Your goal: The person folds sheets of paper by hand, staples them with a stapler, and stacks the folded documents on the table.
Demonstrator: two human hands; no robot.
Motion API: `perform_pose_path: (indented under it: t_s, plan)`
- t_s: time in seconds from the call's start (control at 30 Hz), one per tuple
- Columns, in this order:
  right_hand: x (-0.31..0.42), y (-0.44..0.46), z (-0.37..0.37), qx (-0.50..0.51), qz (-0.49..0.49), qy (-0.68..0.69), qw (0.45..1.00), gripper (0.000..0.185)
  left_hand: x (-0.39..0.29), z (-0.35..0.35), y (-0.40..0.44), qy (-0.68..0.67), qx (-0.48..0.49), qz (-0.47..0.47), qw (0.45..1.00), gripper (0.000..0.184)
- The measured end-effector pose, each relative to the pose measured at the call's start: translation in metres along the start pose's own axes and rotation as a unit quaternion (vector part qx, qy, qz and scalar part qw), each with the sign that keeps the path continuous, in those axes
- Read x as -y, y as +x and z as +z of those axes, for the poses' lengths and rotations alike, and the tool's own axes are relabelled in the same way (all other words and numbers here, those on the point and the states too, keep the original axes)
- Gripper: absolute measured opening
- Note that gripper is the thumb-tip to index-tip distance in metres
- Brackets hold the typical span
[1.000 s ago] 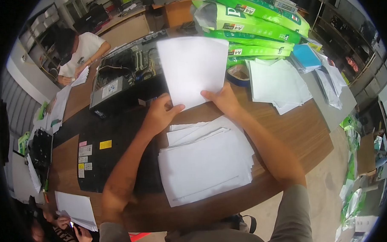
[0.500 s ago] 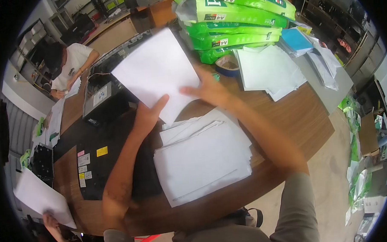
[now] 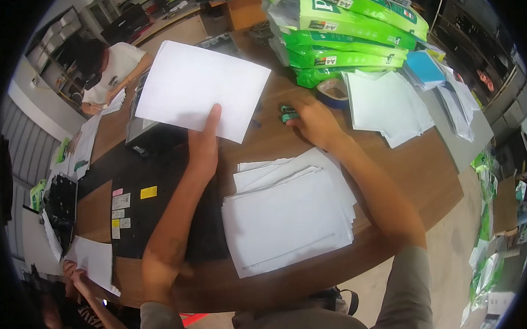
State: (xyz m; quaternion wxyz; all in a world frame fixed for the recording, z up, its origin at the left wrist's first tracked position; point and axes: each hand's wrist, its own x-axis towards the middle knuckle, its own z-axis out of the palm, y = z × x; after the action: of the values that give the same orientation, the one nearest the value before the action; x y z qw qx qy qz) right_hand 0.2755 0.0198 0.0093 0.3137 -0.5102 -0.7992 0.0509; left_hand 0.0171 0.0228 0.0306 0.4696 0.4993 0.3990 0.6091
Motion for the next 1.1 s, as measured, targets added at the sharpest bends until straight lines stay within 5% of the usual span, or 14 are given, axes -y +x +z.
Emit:
perform_pose_path:
  t_s: [0.13,0.2,0.27,0.4,0.8,0.93,1.1]
  plan:
    - [0.042,-0.001,-0.011,0.022,0.095,0.173,0.980,0.046,0.003,0.001,0.003,-0.051,-0.011,-0.018,0.998,0.057]
    - [0.056,-0.001,-0.003,0.026,0.055,0.193,0.979,0.052,-0.007,0.004,-0.005,-0.106,-0.019,-0.050,0.993,0.054]
    - [0.066,-0.002,0.008,0.047,0.039,0.349,0.935,0.056,-0.012,0.003,-0.007,-0.113,-0.017,-0.047,0.992,0.052]
    - [0.079,-0.004,0.015,0.085,0.118,0.454,0.879,0.061,-0.014,0.005,-0.009,-0.139,-0.006,-0.023,0.990,0.045]
    - [0.087,-0.006,0.017,0.083,0.137,0.496,0.853,0.054,-0.007,0.010,-0.011,-0.071,-0.005,0.105,0.992,0.026]
    - [0.076,-0.008,0.031,0.062,0.128,0.530,0.836,0.052,-0.006,0.005,-0.015,-0.029,-0.002,0.047,0.998,0.026]
    - [0.081,-0.008,0.027,0.058,0.133,0.569,0.809,0.058,-0.011,0.014,-0.016,-0.182,0.001,0.042,0.982,0.026]
